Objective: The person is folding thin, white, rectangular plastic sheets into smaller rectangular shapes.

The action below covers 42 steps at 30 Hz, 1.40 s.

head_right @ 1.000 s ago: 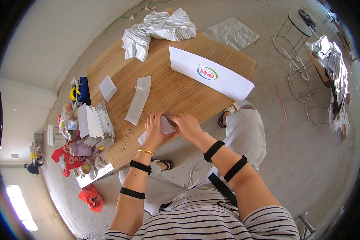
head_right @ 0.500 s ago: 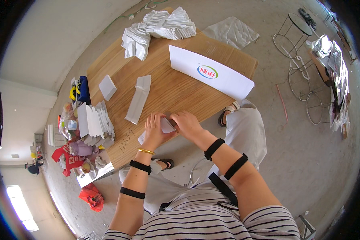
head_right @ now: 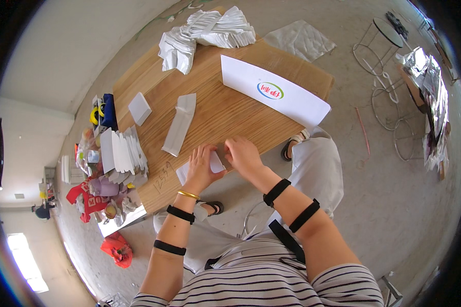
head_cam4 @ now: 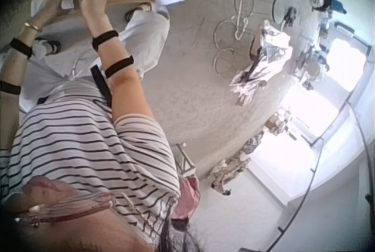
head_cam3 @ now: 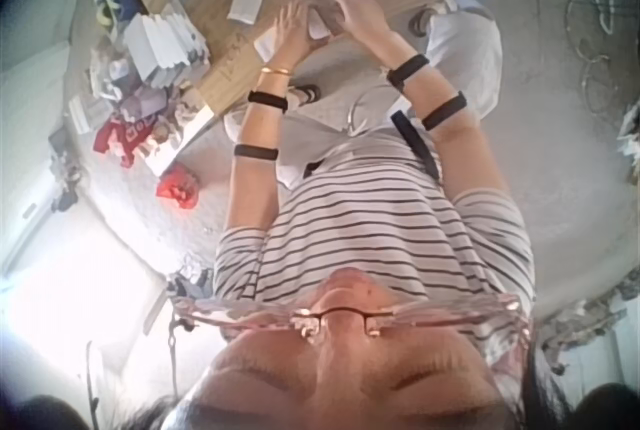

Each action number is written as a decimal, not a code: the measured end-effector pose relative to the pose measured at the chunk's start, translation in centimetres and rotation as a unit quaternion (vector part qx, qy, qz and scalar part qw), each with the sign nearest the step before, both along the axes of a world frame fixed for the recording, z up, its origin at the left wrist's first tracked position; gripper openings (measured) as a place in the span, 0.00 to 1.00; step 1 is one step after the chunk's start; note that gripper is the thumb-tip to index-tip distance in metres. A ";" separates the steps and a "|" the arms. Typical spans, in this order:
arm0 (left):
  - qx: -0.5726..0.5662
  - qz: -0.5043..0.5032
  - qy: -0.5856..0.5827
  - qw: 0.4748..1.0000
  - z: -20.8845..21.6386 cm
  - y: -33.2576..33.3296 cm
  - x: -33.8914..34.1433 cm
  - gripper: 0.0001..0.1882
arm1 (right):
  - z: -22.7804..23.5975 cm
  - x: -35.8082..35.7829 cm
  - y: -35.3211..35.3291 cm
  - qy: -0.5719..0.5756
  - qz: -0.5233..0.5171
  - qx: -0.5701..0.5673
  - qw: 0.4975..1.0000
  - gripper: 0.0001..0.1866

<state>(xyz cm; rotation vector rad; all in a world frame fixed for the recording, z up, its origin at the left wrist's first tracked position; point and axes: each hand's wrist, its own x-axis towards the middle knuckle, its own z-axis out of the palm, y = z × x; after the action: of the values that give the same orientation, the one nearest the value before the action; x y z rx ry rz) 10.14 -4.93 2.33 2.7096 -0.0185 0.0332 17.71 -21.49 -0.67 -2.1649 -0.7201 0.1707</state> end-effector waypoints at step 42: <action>-0.058 0.004 0.007 0.998 -0.6 0.3 -1.5 0.51 | 0.0 -1.0 2.3 0.178 -0.062 -0.075 0.979 0.12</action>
<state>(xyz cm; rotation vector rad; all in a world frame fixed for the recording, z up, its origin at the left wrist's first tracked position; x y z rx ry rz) 8.67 -4.67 1.69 2.5928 -0.0009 0.0168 16.73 -19.19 -0.72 -2.2302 -0.3753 0.5453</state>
